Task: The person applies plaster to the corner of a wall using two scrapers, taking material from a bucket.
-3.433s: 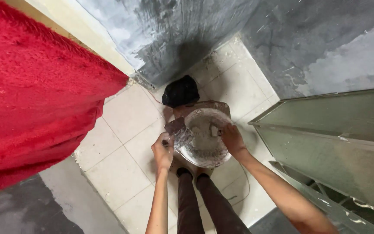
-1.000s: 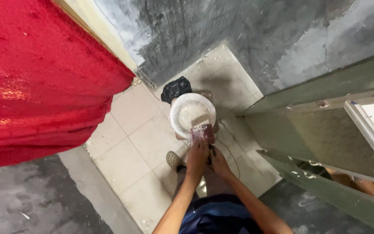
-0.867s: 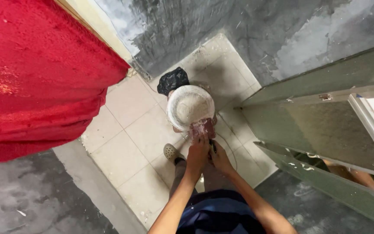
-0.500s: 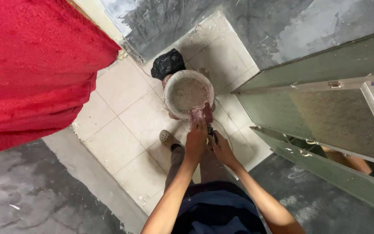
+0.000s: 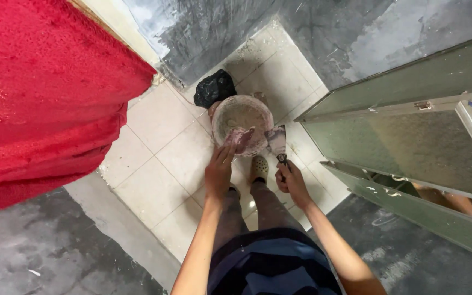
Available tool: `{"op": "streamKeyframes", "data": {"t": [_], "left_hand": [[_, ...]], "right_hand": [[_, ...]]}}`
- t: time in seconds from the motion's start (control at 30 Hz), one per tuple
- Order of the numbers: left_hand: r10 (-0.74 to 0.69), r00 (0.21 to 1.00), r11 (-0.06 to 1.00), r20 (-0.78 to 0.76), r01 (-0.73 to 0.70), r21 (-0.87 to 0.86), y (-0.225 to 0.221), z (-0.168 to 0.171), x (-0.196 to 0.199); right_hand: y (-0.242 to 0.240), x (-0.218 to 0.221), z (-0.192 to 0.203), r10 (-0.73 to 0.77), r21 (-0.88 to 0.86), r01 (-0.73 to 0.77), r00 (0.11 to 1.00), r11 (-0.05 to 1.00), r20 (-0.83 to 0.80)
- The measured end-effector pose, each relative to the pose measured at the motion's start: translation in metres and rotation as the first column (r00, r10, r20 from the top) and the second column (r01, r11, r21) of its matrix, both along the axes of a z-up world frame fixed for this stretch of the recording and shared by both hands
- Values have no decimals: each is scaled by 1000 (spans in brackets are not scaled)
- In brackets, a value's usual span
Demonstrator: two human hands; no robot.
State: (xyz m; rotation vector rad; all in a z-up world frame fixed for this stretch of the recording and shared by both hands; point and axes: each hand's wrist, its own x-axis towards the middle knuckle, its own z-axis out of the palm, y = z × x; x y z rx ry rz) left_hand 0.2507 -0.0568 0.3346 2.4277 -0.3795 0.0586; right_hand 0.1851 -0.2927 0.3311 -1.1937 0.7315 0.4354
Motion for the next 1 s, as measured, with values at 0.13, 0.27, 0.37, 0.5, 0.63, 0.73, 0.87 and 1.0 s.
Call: {"op": "streamKeyframes", "data": {"t": [0.13, 0.27, 0.37, 0.5, 0.63, 0.73, 0.87, 1.0], "left_hand": [[189, 978, 960, -85, -202, -192, 4, 9, 1], [333, 885, 818, -325, -443, -368, 6, 18, 7], [337, 873, 850, -354, -443, -285, 6, 24, 9], [194, 981, 951, -5, -189, -244, -3, 27, 1], [-36, 987, 999, 156, 34, 14, -21, 8, -6], [-130, 989, 980, 63, 119, 157, -37, -16, -17], [-145, 987, 943, -73, 160, 293, -55, -56, -21], [-210, 971, 763, -113, 236, 602, -82, -91, -27]], "right_hand": [[0, 13, 15, -60, 206, 51, 997, 977, 38], [5, 18, 15, -29, 68, 21, 994, 997, 109], [12, 25, -2, 1, -107, 13, 992, 994, 126], [24, 26, -22, 103, -286, -73, 990, 956, 92], [40, 28, -54, 193, -378, -116, 966, 918, 172], [47, 23, -79, 168, -307, -135, 983, 942, 81], [50, 7, -116, 231, -379, -167, 964, 910, 129], [41, -10, -154, 342, -498, -130, 866, 858, 365]]}}
